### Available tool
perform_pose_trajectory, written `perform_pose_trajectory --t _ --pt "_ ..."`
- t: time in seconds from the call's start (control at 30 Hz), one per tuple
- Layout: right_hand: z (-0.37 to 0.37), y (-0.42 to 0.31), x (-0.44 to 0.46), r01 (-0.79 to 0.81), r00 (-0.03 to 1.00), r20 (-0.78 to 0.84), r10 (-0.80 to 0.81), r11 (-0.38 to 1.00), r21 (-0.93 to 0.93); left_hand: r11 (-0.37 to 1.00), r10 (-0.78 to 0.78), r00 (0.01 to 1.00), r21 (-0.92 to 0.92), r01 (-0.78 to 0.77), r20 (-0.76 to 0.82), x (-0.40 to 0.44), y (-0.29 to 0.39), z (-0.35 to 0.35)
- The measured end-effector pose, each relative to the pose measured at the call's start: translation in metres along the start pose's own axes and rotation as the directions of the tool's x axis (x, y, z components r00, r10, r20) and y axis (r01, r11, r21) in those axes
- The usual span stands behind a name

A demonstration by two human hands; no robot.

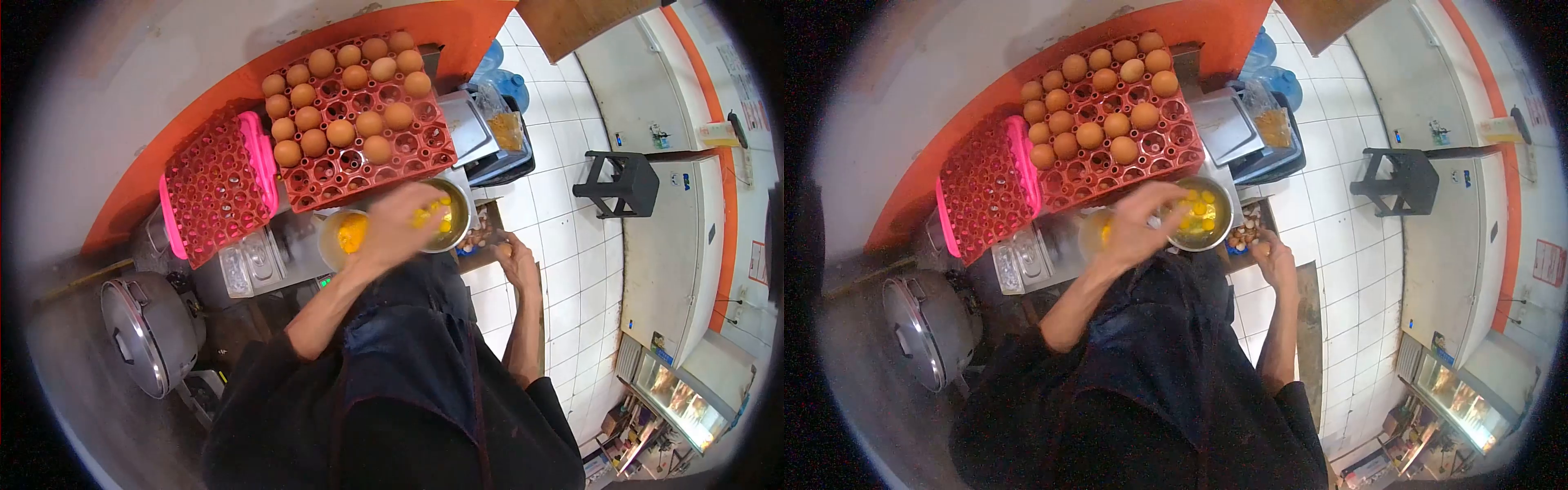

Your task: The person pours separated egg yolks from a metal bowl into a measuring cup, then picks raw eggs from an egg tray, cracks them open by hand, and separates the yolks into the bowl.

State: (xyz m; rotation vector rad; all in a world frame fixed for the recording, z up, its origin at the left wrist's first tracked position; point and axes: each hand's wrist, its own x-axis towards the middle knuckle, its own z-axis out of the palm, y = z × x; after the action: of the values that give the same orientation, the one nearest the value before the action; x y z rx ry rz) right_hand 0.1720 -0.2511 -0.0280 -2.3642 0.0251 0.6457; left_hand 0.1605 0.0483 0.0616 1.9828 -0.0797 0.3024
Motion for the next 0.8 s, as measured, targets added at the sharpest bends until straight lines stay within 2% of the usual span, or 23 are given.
perform_pose_trajectory --t 0.07,0.13,0.17,0.23,0.27,0.33,0.4,0.47,0.5,0.57,0.7,0.73,0.77,0.8 --pt "0.011 -0.012 0.004 0.056 0.998 0.005 -0.056 0.998 0.028 0.99 -0.033 0.974 0.124 0.063 -0.224 0.005 0.008 -0.039" --pt "0.016 -0.03 0.007 0.046 0.997 0.066 -0.05 0.997 0.069 0.903 0.143 0.911 0.427 0.04 -0.386 0.01 0.0 -0.074" --pt "0.022 -0.028 0.011 0.094 0.993 0.066 -0.096 0.995 0.045 0.903 0.143 0.909 0.428 0.043 -0.392 0.013 -0.009 -0.087" --pt "0.03 -0.032 0.015 0.097 0.99 0.098 -0.101 0.995 0.036 0.791 0.183 0.869 0.593 0.147 -0.459 0.017 -0.025 -0.107" --pt "0.033 -0.035 0.019 0.1 0.987 0.124 -0.103 0.995 0.03 0.79 0.184 0.864 0.593 0.154 -0.469 0.018 -0.028 -0.113" --pt "0.037 -0.036 0.023 0.119 0.98 0.152 -0.127 0.991 0.06 0.695 0.156 0.854 0.67 0.263 -0.496 0.018 -0.031 -0.125" --pt "0.041 -0.04 0.026 0.152 0.973 0.163 -0.161 0.986 0.064 0.671 0.175 0.847 0.69 0.269 -0.501 0.01 -0.05 -0.133" --pt "0.041 -0.046 0.026 0.145 0.974 0.167 -0.152 0.988 0.049 0.855 -0.139 0.842 0.366 0.368 -0.521 0.003 -0.055 -0.136" --pt "0.04 -0.049 0.025 0.134 0.976 0.166 -0.138 0.99 0.034 0.855 -0.14 0.841 0.364 0.369 -0.523 0.001 -0.06 -0.138" --pt "0.04 -0.052 0.025 0.148 0.974 0.17 -0.151 0.989 0.032 0.876 -0.239 0.84 0.264 0.403 -0.488 -0.002 -0.067 -0.143" --pt "0.044 -0.061 0.023 0.212 0.967 0.138 -0.216 0.976 0.037 0.908 -0.252 0.831 0.178 0.381 -0.495 -0.001 -0.067 -0.145" --pt "0.049 -0.059 0.026 0.21 0.968 0.134 -0.214 0.977 0.039 0.961 -0.271 0.824 -0.096 0.258 -0.498 -0.002 -0.068 -0.143" --pt "0.056 -0.052 0.03 0.156 0.98 0.09 -0.175 0.97 0.188 0.924 -0.295 0.821 -0.364 0.115 -0.489 -0.005 -0.068 -0.139" --pt "0.061 -0.048 0.029 0.102 0.99 0.054 -0.127 0.938 0.333 0.921 -0.302 0.824 -0.37 0.122 -0.48 -0.009 -0.06 -0.134"
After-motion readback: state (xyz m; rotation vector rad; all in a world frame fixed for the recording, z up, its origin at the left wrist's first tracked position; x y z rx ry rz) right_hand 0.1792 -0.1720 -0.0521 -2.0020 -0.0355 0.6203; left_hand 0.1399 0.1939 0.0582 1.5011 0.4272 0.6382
